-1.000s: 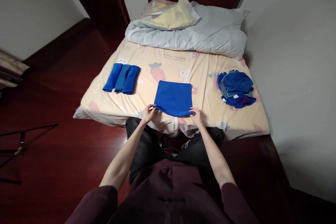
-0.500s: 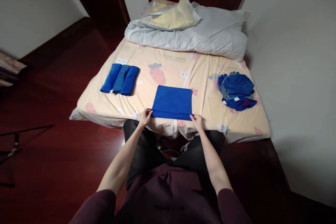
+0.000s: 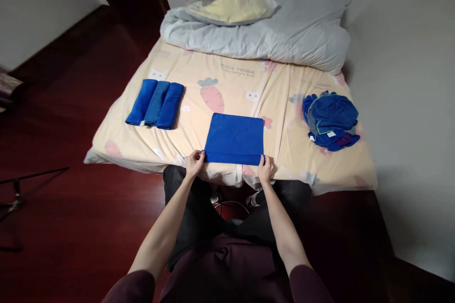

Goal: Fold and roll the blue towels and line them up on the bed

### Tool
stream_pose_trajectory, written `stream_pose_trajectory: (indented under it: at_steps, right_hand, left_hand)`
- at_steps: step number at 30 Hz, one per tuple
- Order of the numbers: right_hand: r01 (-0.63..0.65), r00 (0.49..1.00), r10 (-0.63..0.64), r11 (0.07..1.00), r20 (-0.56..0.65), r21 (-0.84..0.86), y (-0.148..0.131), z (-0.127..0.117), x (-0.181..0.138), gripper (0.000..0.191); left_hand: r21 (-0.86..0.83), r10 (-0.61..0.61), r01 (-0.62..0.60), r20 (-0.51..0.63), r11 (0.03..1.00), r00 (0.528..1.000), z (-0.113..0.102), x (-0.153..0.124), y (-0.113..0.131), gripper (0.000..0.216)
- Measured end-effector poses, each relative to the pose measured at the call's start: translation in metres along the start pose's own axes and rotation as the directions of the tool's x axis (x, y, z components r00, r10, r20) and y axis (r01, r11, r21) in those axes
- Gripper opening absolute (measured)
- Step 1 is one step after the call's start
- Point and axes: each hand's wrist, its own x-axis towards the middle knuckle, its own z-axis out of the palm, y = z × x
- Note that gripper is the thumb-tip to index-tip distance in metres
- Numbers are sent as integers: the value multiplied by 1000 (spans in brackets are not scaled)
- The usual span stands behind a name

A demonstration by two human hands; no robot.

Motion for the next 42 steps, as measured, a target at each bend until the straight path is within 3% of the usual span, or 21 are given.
stream_pose_trajectory:
  at_steps: [4, 13, 29, 36, 39, 42]
  right_hand:
    - [24, 1000, -25, 999, -15, -46, 1, 3, -2, 55]
    - [27, 998, -29, 999, -47, -44, -2, 2, -2, 46]
    - [21, 999, -26, 993, 42, 115, -8, -10, 10, 45]
    - [-71, 975, -20, 917, 221, 393, 2, -20, 33, 51]
    - [-44, 972, -62, 899, 226, 436, 9, -33, 40, 49]
    - [183, 965, -235, 924, 121, 336, 9, -45, 38, 39]
  left_hand:
    - [24, -9, 10, -49, 1000, 999, 1, -2, 4, 33]
    - [0, -37, 37, -13, 999, 999, -4, -1, 15, 34]
    - [82, -46, 42, 47, 996, 998, -2, 11, 10, 32]
    - [-24, -100, 103, 113, 994, 989, -10, 13, 16, 33]
    - [-92, -4, 13, 96, 996, 995, -16, 7, 21, 37]
    - [-58, 247, -246, 14, 967, 969, -20, -3, 31, 28]
